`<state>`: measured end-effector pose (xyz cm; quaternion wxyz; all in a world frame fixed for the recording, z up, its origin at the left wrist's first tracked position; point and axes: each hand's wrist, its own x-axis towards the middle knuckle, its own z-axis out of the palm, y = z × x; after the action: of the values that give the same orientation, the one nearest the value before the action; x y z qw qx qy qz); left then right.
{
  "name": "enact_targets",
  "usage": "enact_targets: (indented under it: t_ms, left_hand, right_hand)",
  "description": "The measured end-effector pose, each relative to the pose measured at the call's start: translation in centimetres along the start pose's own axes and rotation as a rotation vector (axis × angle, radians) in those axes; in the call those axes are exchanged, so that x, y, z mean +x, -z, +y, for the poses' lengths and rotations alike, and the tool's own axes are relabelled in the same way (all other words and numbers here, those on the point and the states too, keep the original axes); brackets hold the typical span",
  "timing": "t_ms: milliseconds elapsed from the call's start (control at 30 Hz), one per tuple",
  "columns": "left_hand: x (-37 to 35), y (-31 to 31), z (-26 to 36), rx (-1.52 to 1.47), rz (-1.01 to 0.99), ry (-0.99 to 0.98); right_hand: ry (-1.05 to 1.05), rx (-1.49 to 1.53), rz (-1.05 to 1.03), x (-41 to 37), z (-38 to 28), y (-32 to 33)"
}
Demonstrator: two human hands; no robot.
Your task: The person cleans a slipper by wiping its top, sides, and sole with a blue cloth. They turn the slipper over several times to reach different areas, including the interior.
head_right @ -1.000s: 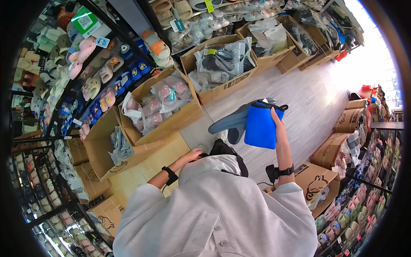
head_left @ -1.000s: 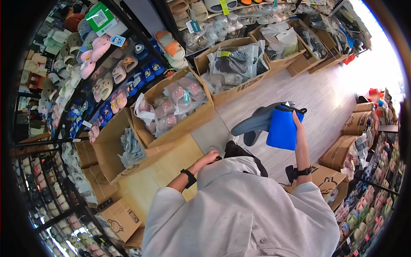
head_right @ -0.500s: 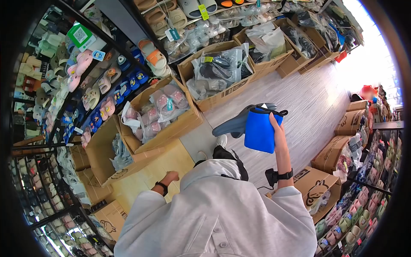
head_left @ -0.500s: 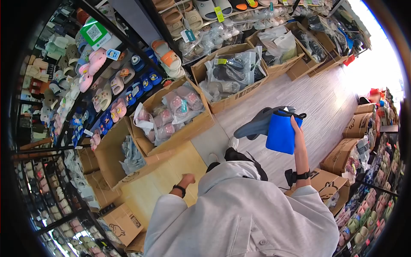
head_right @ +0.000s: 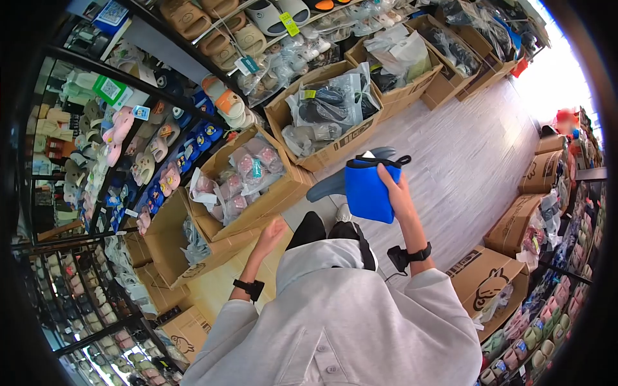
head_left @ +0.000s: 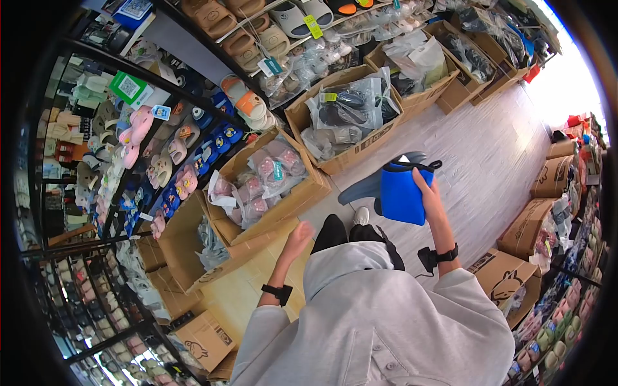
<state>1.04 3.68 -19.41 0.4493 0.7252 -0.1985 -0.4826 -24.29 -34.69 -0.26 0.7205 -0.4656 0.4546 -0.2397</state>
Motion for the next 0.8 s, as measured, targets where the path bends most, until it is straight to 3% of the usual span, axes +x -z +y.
enact_targets:
  t_ms: [100, 167, 333, 367, 433, 500, 567, 700, 800]
  left_hand:
    - [0.6, -2.6, 15.9, 0.238, -0.135, -0.235]
    - [2.2, -3.4, 20.1, 0.297, -0.217, -0.306]
    - [8.6, -3.9, 23.9, 0.322, -0.386, -0.346]
    - [9.9, -4.2, 24.2, 0.305, -0.392, -0.409]
    - [12.1, -5.1, 24.2, 0.256, -0.405, -0.532]
    - [14.4, -5.4, 24.2, 0.117, -0.465, -0.395]
    - [16.7, -5.8, 23.9, -0.032, -0.49, -0.309]
    - [19.6, -5.7, 25.2, -0.066, -0.183, -0.448]
    - [22.4, -4.5, 25.6, -0.105, -0.07, -0.489]
  right_hand:
    - [0.124, -0.035, -0.145, 0.7, -2.3, -1.6]
    - [0.127, -0.09, -0.206, 1.2, -4.2, -2.4]
    - [0.24, -0.23, -0.387, 4.5, -8.0, -4.1]
    - [0.244, -0.284, -0.32, 4.4, -9.2, -4.9]
    - [0.248, -0.36, -0.417, 5.8, -11.3, -5.5]
    - [0.196, -0.45, -0.517, 8.4, -13.1, -5.7]
    - [0.261, -0.438, -0.451, 9.9, -14.0, -7.0]
    - [0.298, -0.55, -0.496, 14.8, -16.9, -9.8]
    - [0.344, -0.649, -0.497, 18.5, -17.4, -11.6]
